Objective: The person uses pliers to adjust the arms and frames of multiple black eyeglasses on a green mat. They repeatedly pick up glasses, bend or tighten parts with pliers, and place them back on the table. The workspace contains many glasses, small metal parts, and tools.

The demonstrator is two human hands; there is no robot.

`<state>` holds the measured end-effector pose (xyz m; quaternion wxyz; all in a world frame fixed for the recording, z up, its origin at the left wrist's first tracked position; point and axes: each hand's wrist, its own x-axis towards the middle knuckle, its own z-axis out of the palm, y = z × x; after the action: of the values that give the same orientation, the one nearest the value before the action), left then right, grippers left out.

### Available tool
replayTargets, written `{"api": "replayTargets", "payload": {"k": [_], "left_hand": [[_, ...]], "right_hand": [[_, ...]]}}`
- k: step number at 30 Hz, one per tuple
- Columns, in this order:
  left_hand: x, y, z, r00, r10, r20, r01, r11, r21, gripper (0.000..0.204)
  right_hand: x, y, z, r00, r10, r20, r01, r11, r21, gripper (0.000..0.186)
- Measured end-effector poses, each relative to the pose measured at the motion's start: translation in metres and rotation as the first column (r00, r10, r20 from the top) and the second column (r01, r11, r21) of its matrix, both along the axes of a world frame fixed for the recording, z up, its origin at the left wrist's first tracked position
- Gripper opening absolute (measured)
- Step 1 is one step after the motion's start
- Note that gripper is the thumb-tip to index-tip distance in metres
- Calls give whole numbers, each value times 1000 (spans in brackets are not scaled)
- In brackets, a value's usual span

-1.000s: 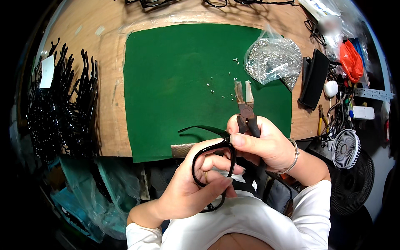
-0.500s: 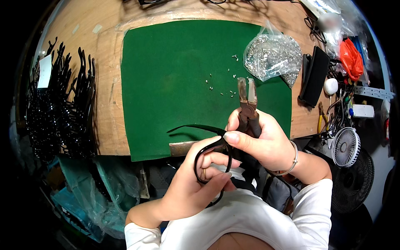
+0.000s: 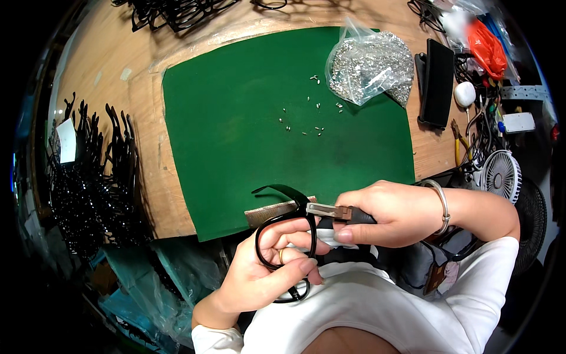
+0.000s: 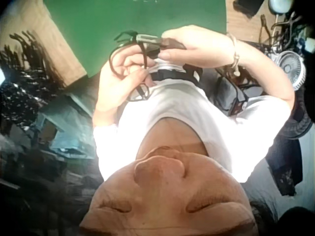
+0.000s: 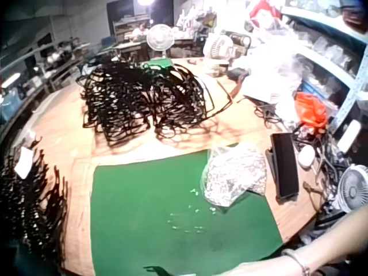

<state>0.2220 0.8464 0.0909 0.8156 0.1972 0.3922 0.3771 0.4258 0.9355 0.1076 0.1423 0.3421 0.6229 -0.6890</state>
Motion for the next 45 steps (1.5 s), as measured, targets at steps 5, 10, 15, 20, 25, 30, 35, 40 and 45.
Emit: {"api": "replayTargets", "payload": {"k": [5,10,15,20,25,30,35,40,45], "left_hand": [[-6,-2,-8,991,-116,60,112,991,69,47],[2,-3,-7,992,-124,-34,125,992,28,46],[7,4,-4,993,-111,-48,112,994,17,45],[2,9,-1,995,-96,-29,96,995,4,45],[6,13,0,991,-132,7,132,990,40,56],[-5,24,22,988,-80,-129,102,980,170,69],[-24,61,-16,567,-19,-824,520,783,340,53],[-85,78,-50,115,74,-991,808,573,137,33],[-85,94,-31,132,-115,-985,851,522,53,35]], "right_hand": [[-2,3,-1,997,11,-77,-3,994,108,27],[-8,-2,-4,987,59,148,-101,951,292,33],[-1,-10,-15,995,-28,98,-24,868,495,39],[15,23,-25,997,58,-55,-50,989,137,48],[11,3,-83,952,-280,-127,302,777,552,32],[8,12,-78,943,-296,-152,333,828,452,26],[10,16,-80,935,-320,-152,355,844,402,23],[10,15,-92,885,-432,-172,463,787,407,24],[12,17,-87,889,-439,-129,454,808,376,26]]}}
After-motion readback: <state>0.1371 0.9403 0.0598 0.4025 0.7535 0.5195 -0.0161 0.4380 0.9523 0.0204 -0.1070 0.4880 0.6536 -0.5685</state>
